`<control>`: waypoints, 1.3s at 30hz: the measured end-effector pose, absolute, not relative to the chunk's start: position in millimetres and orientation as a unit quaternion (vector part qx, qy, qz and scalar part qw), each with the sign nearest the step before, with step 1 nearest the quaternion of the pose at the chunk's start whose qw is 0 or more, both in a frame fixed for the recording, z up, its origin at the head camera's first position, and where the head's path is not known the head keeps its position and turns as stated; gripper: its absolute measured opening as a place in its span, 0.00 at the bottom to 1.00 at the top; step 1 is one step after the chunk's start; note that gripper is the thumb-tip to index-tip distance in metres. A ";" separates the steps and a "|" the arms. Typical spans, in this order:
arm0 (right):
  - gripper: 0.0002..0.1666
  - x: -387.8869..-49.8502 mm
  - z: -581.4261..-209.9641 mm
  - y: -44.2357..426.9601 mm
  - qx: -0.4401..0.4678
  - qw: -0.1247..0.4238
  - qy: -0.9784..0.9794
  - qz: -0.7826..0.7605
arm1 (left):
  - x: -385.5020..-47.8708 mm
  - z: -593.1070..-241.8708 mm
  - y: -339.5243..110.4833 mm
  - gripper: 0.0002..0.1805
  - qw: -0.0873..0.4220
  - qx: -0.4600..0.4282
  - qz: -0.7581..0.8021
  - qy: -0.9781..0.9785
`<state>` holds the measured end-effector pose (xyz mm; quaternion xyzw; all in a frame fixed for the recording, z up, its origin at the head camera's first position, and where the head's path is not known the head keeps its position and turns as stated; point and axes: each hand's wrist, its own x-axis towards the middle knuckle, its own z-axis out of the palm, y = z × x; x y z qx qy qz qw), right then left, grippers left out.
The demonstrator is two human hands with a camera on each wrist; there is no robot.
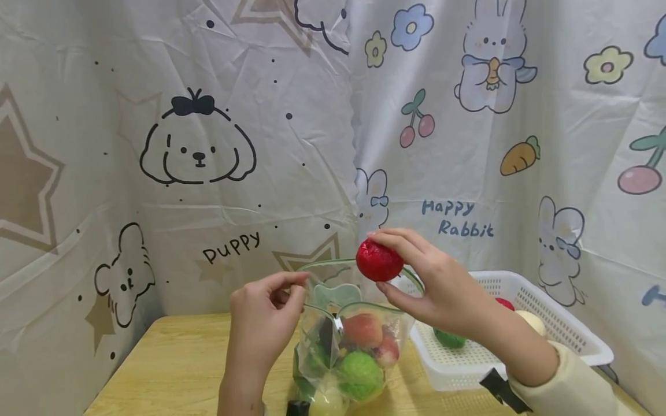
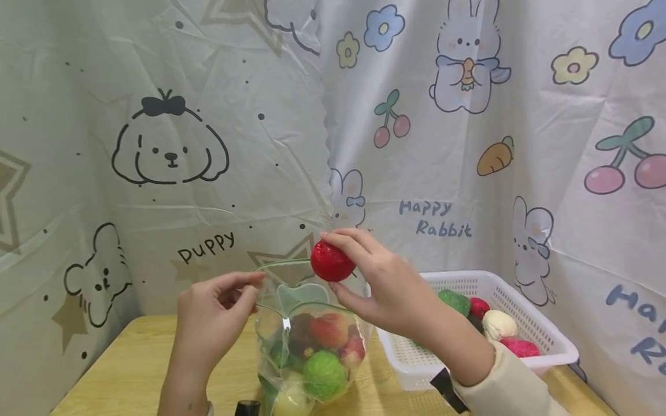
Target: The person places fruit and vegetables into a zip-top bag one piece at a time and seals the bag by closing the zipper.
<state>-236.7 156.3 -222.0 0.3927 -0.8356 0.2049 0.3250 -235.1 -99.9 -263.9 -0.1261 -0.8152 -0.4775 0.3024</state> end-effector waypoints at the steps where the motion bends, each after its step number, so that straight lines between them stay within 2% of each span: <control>1: 0.39 -236.9 -222.1 156.2 0.393 0.324 -0.836 0.205 | -235.0 -264.0 -100.0 0.13 0.304 -0.125 -0.476 -0.816; 26: 0.36 -236.8 -224.0 165.7 0.385 0.336 -0.838 0.190 | -234.3 -264.1 -99.9 0.12 0.306 -0.127 -0.472 -0.817; 35: 0.30 -241.6 -238.5 193.1 0.311 0.360 -0.859 0.190 | -234.5 -265.2 -100.4 0.12 0.311 -0.126 -0.470 -0.816; 39: 0.27 -249.1 -265.5 219.4 0.257 0.337 -0.883 0.204 | -234.2 -264.4 -100.1 0.13 0.307 -0.126 -0.473 -0.817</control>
